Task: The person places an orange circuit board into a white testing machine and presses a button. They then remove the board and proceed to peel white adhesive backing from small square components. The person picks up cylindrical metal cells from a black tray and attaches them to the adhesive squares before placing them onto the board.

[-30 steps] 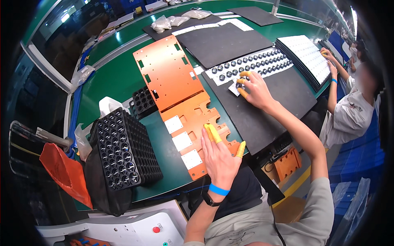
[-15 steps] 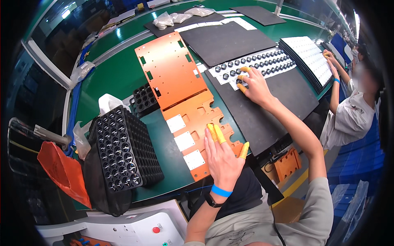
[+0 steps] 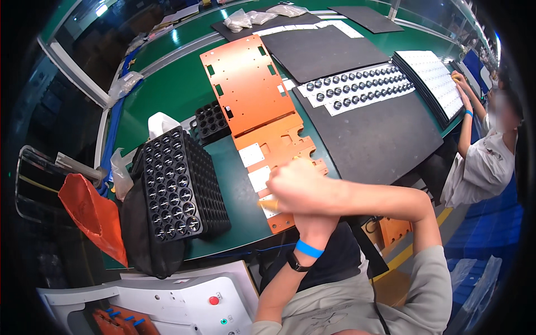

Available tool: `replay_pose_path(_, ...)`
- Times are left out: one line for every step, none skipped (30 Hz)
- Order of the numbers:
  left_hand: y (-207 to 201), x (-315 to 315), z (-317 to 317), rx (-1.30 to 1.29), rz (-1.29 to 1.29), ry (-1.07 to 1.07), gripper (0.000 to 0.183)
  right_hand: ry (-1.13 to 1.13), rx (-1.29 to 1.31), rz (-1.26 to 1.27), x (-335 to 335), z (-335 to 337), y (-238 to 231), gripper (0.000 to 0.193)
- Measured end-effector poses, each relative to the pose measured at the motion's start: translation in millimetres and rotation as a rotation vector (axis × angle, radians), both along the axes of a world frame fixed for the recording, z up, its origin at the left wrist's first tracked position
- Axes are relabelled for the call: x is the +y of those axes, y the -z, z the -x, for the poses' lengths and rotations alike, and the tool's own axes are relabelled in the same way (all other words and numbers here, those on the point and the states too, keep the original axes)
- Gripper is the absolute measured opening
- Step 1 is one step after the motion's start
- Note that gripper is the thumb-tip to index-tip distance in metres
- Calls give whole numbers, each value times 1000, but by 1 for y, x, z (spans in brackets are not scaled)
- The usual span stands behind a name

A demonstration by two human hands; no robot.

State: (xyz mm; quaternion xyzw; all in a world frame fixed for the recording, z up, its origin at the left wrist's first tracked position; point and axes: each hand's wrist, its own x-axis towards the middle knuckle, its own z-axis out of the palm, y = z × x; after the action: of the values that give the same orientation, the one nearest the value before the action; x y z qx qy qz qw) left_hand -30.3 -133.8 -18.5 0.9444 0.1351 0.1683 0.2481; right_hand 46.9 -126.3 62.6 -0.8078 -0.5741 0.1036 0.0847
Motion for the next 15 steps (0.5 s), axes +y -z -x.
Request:
replay_pose_path(2,-1,3,-67,-24,-14,55,-41,29,92,5,14,-1,30)
replay_pose_path(2,0,5,-82,-69,-26,63,46,21,239,7,28,-3,39)
replay_pose_path(2,0,5,-98,-112,-27,71,136,3,396,7,41,-5,55)
replay_pose_path(0,1,2,-62,-175,-21,80,265,-18,380,-1,53,11,64)
replay_pose_path(-1,0,2,-41,-209,-16,83,336,-39,394,-3,58,17,61)
replay_pose_path(-1,1,1,-20,-243,-13,86,327,-55,400,-3,58,22,59)
replay_pose_path(-2,1,1,0,-279,-9,88,322,-69,398,-2,57,27,56)
replay_pose_path(-2,2,1,17,-283,-12,87,305,-79,384,0,55,28,54)
replay_pose_path(-2,2,1,32,-285,-20,85,292,-83,372,1,54,28,51)
replay_pose_path(-3,1,2,47,-287,-28,83,275,-87,354,2,54,29,49)
replay_pose_path(-5,-1,3,60,-282,-36,79,268,-91,336,0,52,26,46)
replay_pose_path(-1,-3,5,44,-221,-29,76,250,-89,310,-1,49,24,44)
replay_pose_path(2,-5,6,29,-162,-23,74,233,-83,269,-4,44,21,41)
replay_pose_path(16,-6,8,-13,-47,-11,72,200,-78,193,-7,40,16,39)
replay_pose_path(29,-3,9,-95,53,22,71,175,-59,139,-10,35,12,37)
